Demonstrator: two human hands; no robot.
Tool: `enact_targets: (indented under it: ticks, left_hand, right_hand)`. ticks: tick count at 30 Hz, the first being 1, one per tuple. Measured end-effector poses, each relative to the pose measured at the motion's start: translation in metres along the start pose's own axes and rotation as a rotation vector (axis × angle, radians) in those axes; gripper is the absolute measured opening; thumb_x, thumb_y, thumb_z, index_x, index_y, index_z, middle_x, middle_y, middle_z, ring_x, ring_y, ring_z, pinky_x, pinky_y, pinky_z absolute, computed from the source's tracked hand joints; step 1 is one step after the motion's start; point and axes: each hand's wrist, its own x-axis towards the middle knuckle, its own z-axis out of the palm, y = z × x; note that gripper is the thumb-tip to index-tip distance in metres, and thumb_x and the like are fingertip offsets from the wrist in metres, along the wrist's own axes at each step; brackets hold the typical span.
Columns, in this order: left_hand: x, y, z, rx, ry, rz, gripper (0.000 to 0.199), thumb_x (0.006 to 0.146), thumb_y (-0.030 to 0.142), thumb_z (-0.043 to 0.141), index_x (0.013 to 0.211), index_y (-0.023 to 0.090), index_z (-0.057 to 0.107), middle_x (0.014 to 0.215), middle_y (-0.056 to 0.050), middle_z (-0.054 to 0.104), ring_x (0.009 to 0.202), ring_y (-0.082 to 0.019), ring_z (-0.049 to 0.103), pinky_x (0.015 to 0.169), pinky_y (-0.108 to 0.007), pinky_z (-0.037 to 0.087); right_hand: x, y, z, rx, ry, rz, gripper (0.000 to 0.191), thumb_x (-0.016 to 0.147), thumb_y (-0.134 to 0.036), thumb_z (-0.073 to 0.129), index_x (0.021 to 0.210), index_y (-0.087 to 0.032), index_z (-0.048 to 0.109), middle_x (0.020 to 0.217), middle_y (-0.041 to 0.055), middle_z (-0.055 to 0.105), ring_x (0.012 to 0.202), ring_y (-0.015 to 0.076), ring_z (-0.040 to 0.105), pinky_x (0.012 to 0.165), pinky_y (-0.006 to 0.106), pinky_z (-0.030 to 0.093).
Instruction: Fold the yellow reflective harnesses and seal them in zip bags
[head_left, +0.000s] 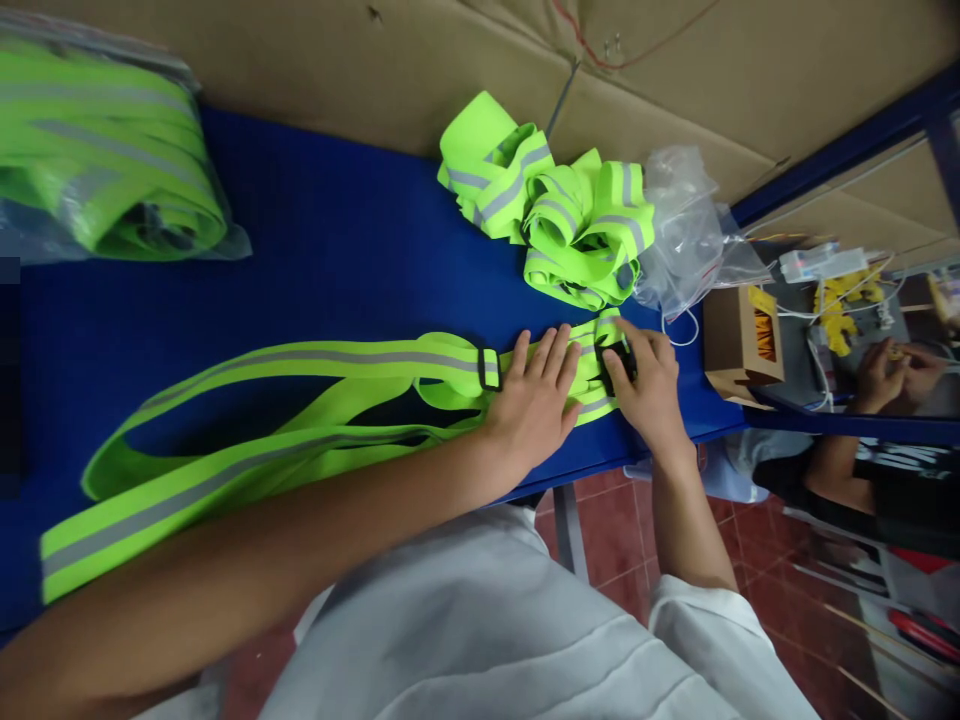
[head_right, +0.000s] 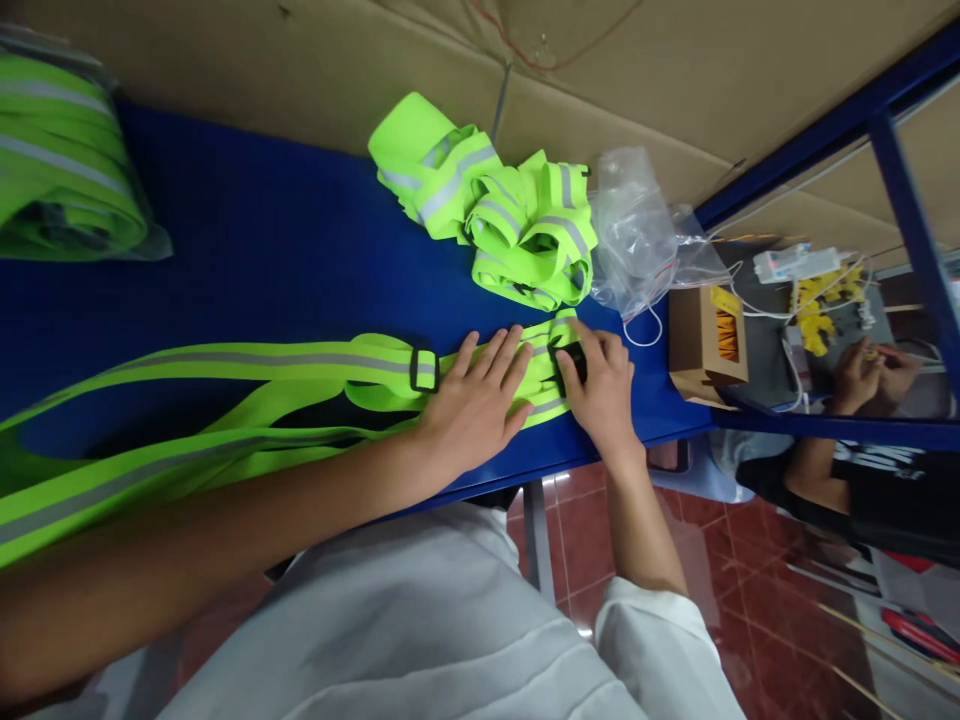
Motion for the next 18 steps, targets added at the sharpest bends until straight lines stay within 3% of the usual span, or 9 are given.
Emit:
enact_targets:
  ticks: [2,4,7,12,18]
  left_hand:
    - [-0.002,-0.001,-0.001,0.011,-0.01,-0.011,0.072,0.107,0.042,0.043,0.165,0.005,0.024,0.173,-0.02,0.012,0.162,-0.034,0.019,0.134,-0.057,0.018]
    - [-0.003,-0.002,-0.001,0.016,-0.014,-0.011,0.074,0.107,0.045,0.043,0.165,0.004,0.022,0.173,-0.02,0.011,0.163,-0.033,0.017,0.134,-0.056,0.017]
    - [-0.004,-0.003,0.002,0.018,-0.018,-0.002,0.076,0.107,0.047,0.042,0.166,0.004,0.019,0.173,-0.02,0.008,0.163,-0.034,0.015,0.134,-0.056,0.015]
    - [-0.004,-0.002,0.002,0.014,-0.03,0.0,0.078,0.107,0.05,0.043,0.166,0.006,0.019,0.173,-0.02,0.008,0.163,-0.035,0.015,0.134,-0.058,0.013]
    - [0.0,0.008,0.0,0.079,-0.057,-0.044,0.074,0.108,0.045,0.044,0.165,0.004,0.021,0.171,-0.024,0.012,0.162,-0.037,0.016,0.132,-0.059,0.017]
  right_hand:
    - [0.001,0.005,0.004,-0.002,0.051,0.071,0.064,0.098,-0.062,0.055,0.147,-0.02,0.057,0.14,0.0184,0.058,0.131,0.0364,0.054,0.111,0.058,0.041]
    - [0.002,0.008,0.008,0.039,0.055,0.108,0.061,0.095,-0.064,0.058,0.136,-0.019,0.063,0.138,0.0181,0.06,0.129,0.0358,0.054,0.111,0.058,0.04]
    - [0.005,0.01,0.008,0.161,0.023,0.128,0.053,0.09,-0.062,0.065,0.119,-0.018,0.066,0.122,0.0153,0.066,0.113,0.0304,0.061,0.102,0.05,0.048]
    - [0.014,0.009,-0.007,0.351,-0.12,0.246,0.059,0.079,-0.058,0.077,0.118,-0.02,0.055,0.096,0.0073,0.071,0.079,0.0232,0.065,0.074,0.039,0.053]
    - [0.012,-0.018,-0.026,0.07,0.025,0.186,0.045,0.085,-0.042,0.074,0.12,-0.022,0.053,0.106,0.0093,0.07,0.08,0.0254,0.066,0.073,0.039,0.05]
